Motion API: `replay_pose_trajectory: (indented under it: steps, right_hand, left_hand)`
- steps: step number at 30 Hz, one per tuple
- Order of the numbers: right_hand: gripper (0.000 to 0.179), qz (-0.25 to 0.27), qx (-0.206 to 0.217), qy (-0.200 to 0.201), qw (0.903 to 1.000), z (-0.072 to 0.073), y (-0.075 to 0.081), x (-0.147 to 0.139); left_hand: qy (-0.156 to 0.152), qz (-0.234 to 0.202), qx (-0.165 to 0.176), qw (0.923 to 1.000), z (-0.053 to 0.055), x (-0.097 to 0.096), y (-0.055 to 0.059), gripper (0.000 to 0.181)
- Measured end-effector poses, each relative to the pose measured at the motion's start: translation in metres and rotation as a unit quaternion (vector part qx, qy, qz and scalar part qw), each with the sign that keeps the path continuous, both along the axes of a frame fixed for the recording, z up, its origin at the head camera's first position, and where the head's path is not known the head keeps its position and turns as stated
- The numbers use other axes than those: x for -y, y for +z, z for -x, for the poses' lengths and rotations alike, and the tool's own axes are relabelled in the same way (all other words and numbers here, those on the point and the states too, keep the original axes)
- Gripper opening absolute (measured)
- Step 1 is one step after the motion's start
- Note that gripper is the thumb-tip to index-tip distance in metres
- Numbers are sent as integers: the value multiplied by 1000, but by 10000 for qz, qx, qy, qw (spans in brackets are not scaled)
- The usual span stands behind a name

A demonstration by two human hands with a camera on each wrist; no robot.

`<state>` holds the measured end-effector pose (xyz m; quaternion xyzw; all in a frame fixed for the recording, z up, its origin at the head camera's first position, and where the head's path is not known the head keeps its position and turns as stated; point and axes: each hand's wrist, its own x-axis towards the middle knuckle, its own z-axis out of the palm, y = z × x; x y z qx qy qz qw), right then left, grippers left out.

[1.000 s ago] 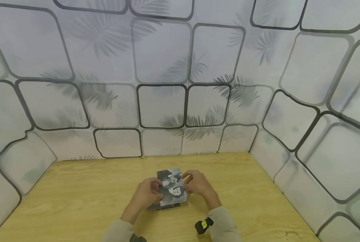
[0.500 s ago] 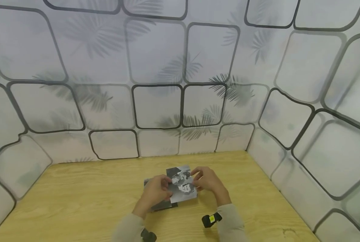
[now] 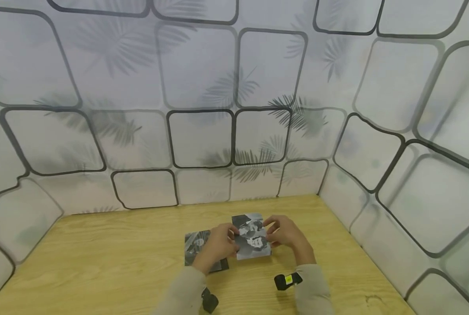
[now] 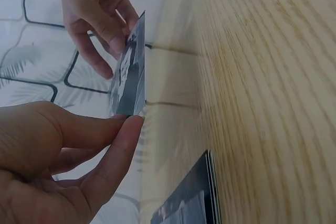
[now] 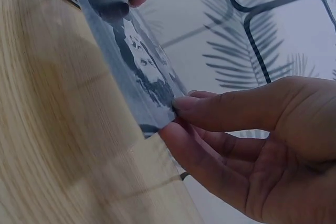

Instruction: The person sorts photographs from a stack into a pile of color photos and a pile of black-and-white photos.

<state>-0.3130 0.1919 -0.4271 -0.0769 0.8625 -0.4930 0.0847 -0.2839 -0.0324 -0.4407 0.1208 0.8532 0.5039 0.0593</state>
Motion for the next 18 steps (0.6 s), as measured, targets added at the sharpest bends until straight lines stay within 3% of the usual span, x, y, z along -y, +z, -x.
replay_pose_trajectory:
  steps: [9,18]
  right_hand:
    - [33,-229,156,-464,9985,-2,-2,-13]
    - [33,-598,179,-821,9947,1,-15,-20]
  left_hand:
    - [-78,-98,-51,9999,6,-22,-7,39]
    - [20,548,-780,9954,14,-38,-25,37]
